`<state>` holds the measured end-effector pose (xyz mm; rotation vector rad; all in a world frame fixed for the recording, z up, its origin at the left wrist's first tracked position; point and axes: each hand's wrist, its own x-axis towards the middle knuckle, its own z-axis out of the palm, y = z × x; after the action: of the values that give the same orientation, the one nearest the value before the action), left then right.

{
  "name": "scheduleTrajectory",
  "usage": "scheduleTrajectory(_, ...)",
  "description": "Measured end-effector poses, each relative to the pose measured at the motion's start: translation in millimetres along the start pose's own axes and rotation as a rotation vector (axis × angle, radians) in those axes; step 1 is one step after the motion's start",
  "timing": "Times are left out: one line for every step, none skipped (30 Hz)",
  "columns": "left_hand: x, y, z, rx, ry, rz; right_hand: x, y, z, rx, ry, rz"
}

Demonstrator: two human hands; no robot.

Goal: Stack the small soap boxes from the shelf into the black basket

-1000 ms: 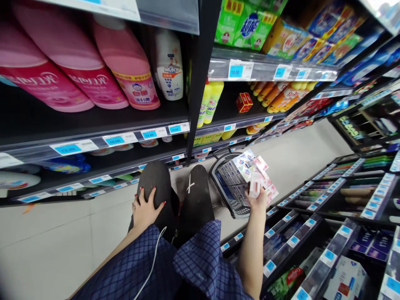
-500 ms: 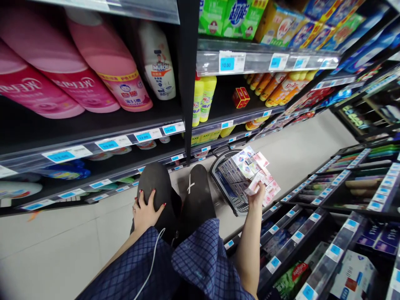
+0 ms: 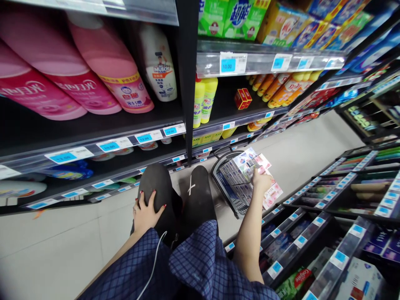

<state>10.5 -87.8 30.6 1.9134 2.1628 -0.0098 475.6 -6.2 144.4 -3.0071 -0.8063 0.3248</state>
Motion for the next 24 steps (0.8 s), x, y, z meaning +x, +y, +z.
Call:
scheduleTrajectory(0,0,0.3,0.001,0.002,0.001,-1,-7,0,0.019,0.007,0.068)
scheduleTrajectory(0,0,0.6,0.0,0.003,0.001,-3,-15,1,0.05,0.017,0.134)
scheduleTrajectory(0,0,0.9,-0.002,0.002,-0.001,-4,-21,1,0.082,0.029,0.194)
scheduleTrajectory(0,0,1.1,-0.005,-0.001,-0.005,-4,-26,1,0.11,0.04,0.239)
scheduleTrajectory(0,0,1.2,-0.007,-0.003,-0.009,-4,-30,1,0.126,0.053,0.271)
scheduleTrajectory(1,0,1.0,-0.009,-0.007,-0.012,-4,-33,2,0.13,0.061,0.293)
scheduleTrajectory(1,0,0.7,-0.01,-0.009,-0.013,-3,-35,3,0.12,0.062,0.303)
scheduleTrajectory(1,0,0.3,-0.01,-0.011,-0.013,-2,-36,4,0.104,0.056,0.304)
scheduleTrajectory(1,0,-0.3,-0.01,-0.013,-0.011,-1,-36,6,0.09,0.05,0.305)
scheduleTrajectory(1,-1,-0.9,-0.012,-0.015,-0.009,1,-36,9,0.08,0.048,0.308)
scheduleTrajectory(1,-1,-1.5,-0.014,-0.017,-0.005,3,-36,12,0.075,0.051,0.317)
scheduleTrajectory(1,-1,-1.9,-0.016,-0.017,-0.002,5,-35,15,0.074,0.057,0.328)
scheduleTrajectory(1,-1,-2.2,-0.018,-0.017,0.0,8,-34,18,0.077,0.067,0.341)
scheduleTrajectory(1,-1,-2.3,-0.018,-0.016,0.0,11,-33,22,0.079,0.078,0.352)
scheduleTrajectory(1,0,-2.3,-0.016,-0.016,0.0,13,-32,25,0.079,0.087,0.358)
scheduleTrajectory(1,0,-2.1,-0.012,-0.017,-0.002,16,-30,28,0.078,0.092,0.36)
scheduleTrajectory(1,0,-1.8,-0.007,-0.019,-0.004,18,-29,30,0.077,0.096,0.361)
scheduleTrajectory(1,0,-1.4,-0.001,-0.021,-0.007,20,-27,32,0.081,0.095,0.357)
scheduleTrajectory(1,0,-1.1,0.004,-0.023,-0.007,21,-26,33,0.088,0.092,0.353)
scheduleTrajectory(1,0,-0.7,0.008,-0.023,-0.007,21,-26,34,0.096,0.086,0.347)
scheduleTrajectory(1,0,-0.5,0.011,-0.023,-0.007,21,-26,33,0.106,0.081,0.341)
scheduleTrajectory(1,0,-0.3,0.014,-0.022,-0.007,20,-26,33,0.118,0.078,0.337)
scheduleTrajectory(1,0,-0.3,0.017,-0.022,-0.008,19,-27,32,0.132,0.077,0.333)
scheduleTrajectory(1,0,-0.3,0.019,-0.023,-0.011,17,-29,30,0.148,0.079,0.331)
